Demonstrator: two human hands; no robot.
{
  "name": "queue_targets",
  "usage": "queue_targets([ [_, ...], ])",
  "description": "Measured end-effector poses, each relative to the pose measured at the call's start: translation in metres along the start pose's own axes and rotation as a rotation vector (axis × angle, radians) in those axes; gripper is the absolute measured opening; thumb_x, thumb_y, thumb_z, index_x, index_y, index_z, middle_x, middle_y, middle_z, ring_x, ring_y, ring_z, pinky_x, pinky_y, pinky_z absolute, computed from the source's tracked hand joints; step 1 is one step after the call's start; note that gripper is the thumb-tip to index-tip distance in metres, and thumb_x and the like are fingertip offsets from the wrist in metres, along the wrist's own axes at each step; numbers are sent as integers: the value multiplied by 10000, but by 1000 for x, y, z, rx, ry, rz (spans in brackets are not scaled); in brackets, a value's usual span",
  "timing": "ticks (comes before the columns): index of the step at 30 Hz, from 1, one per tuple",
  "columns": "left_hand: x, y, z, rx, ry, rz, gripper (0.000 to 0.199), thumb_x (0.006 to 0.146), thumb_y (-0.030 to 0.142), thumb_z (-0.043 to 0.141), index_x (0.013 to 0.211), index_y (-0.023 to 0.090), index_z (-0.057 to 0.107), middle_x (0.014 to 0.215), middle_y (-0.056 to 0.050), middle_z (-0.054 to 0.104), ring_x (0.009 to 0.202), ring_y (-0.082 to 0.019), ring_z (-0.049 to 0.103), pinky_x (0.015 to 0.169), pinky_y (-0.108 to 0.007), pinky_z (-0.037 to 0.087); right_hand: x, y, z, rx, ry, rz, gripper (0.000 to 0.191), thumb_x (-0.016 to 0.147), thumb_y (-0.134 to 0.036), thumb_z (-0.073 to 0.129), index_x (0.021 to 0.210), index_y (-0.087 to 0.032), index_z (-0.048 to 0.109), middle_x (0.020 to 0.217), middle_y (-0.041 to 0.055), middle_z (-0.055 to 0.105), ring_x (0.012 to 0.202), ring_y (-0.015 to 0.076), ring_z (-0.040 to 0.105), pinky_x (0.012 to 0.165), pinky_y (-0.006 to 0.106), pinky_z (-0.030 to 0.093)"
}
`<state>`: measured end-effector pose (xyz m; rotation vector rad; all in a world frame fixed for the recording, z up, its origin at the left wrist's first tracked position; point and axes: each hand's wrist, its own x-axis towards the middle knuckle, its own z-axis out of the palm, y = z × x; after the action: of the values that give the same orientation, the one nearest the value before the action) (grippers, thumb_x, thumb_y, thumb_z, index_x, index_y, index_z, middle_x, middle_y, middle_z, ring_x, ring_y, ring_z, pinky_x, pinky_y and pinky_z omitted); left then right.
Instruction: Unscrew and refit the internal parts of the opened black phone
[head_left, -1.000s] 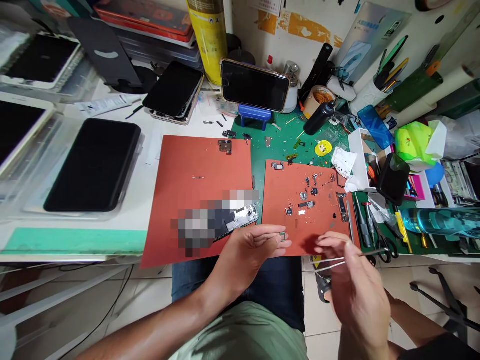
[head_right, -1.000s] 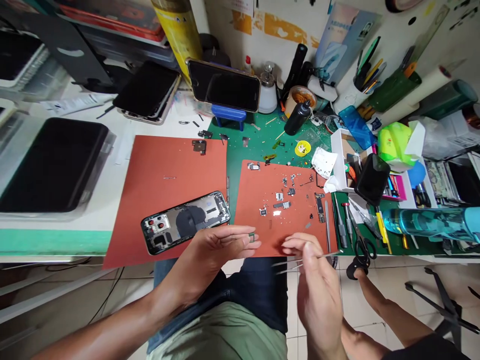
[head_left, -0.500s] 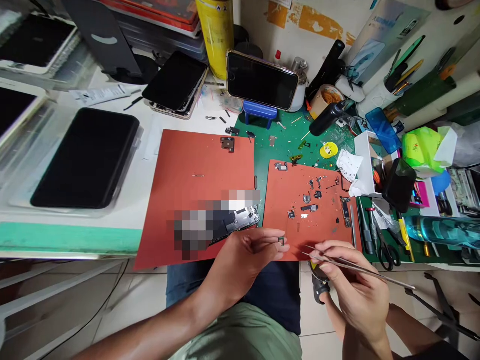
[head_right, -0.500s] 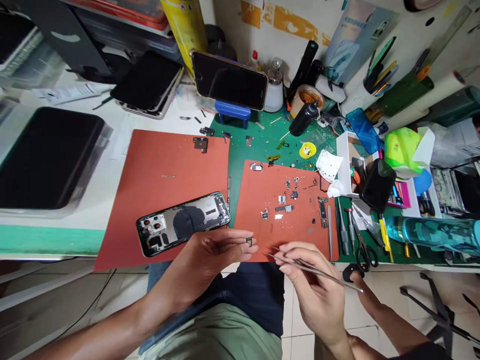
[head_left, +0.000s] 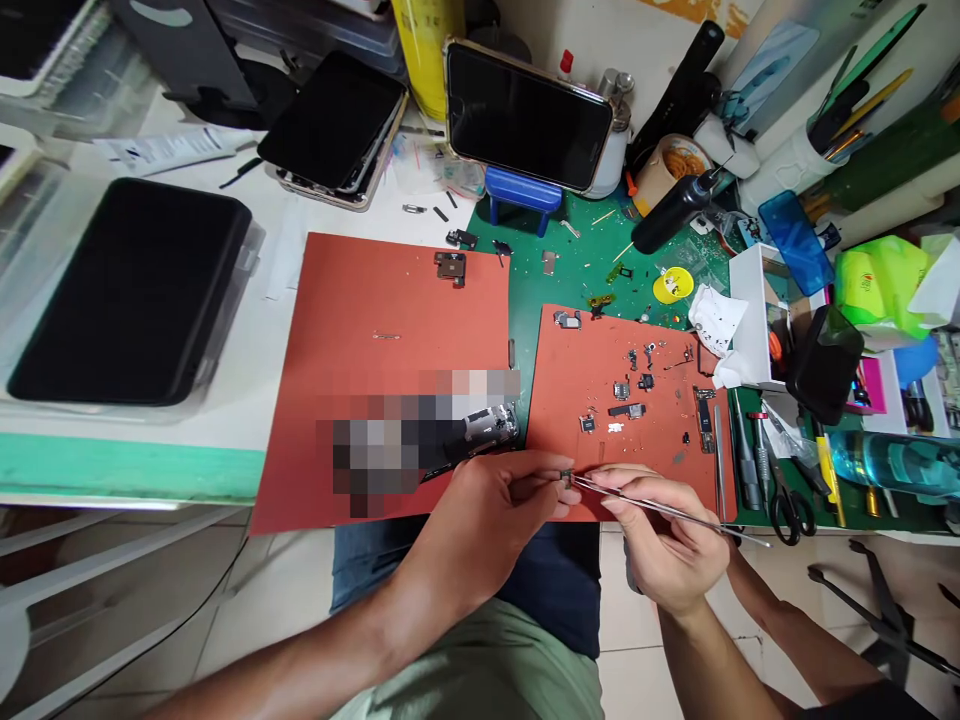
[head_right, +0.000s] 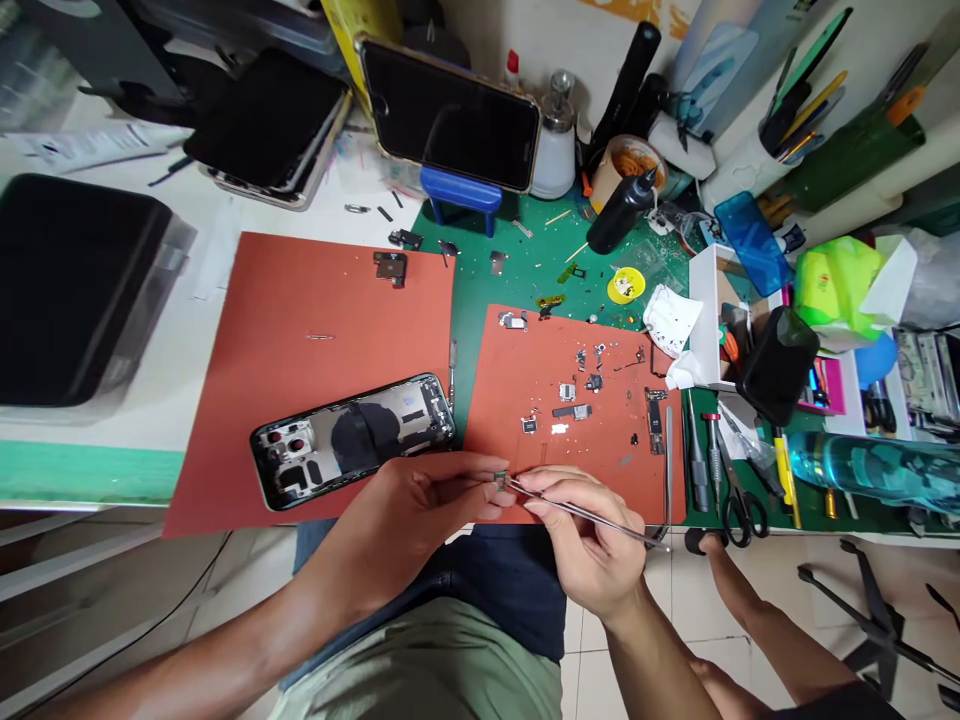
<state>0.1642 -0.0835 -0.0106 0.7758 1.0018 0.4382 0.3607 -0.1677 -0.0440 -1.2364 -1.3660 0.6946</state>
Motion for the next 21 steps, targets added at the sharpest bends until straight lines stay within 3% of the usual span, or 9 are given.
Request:
queue_targets([
  [12, -1, 3, 2, 46, -8, 53, 152, 870, 333, 743, 890, 212, 834, 879, -27, 866, 884, -216, 822, 817, -281, 662, 6, -4, 2, -3, -14, 8, 455, 916, 102, 708, 1205, -246, 754, 1126, 40, 858, 1063, 213, 842, 923, 365, 734],
  [21, -2, 4, 0, 60, -38, 47, 183, 899, 283, 711, 990, 235, 862, 915, -10, 878, 925, -209, 835, 854, -273, 659, 8, -6, 1, -6, -25, 8, 451, 918, 100, 707, 1204, -245, 756, 1118, 40, 858, 1048, 214, 843, 903, 373, 737],
])
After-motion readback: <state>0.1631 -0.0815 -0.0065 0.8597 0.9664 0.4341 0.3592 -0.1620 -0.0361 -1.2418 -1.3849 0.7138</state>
